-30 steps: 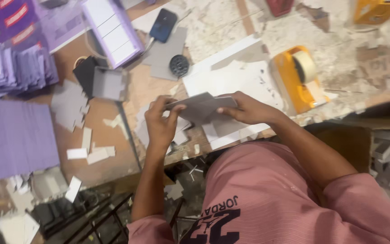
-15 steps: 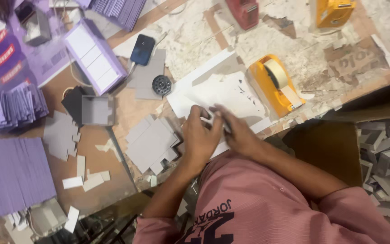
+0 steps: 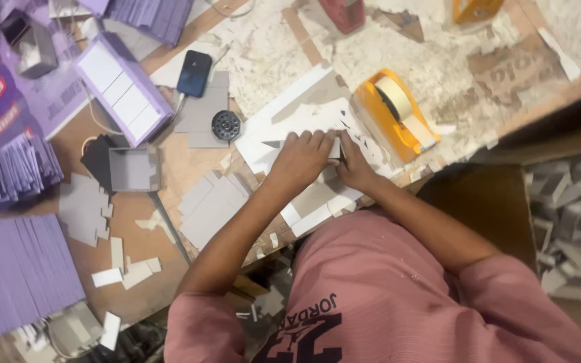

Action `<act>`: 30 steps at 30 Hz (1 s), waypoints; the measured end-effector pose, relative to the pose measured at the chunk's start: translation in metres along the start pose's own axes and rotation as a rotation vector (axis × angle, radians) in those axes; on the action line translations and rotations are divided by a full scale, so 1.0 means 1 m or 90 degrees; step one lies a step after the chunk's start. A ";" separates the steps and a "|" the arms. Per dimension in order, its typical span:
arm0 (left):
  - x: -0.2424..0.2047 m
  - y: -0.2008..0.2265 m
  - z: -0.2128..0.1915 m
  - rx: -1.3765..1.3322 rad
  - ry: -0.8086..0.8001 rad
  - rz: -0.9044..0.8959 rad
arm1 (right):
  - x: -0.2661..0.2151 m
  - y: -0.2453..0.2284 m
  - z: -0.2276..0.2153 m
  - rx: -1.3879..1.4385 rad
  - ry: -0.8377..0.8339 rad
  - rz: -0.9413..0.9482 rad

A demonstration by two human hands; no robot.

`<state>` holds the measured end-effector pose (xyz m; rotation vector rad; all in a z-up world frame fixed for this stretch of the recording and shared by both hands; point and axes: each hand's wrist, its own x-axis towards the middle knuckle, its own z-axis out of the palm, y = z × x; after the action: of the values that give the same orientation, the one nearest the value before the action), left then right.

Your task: The person assembles small white paper boxes by folding flaps and securing them with clear tape from a yellow dispenser. They repeatedly pick up flat pieces, fold them into box shapes, and apply tape to the edges. Completed boxes are placed on the table.

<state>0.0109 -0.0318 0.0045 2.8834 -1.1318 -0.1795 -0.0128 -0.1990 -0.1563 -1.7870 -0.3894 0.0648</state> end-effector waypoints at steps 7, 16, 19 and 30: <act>-0.004 0.012 0.017 0.010 0.067 -0.029 | -0.008 0.013 0.010 0.001 0.027 -0.081; -0.007 0.019 0.020 0.027 0.074 -0.036 | -0.005 -0.015 0.005 -0.021 0.012 0.001; -0.009 0.023 0.018 0.017 0.098 -0.046 | -0.017 -0.062 -0.032 -0.219 -0.051 -0.020; -0.010 0.020 0.022 -0.018 0.121 -0.038 | -0.023 -0.066 -0.186 0.080 0.067 0.482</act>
<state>-0.0129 -0.0396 -0.0143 2.8372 -1.0036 0.0749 -0.0026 -0.3665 -0.0496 -1.7152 0.3755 0.5123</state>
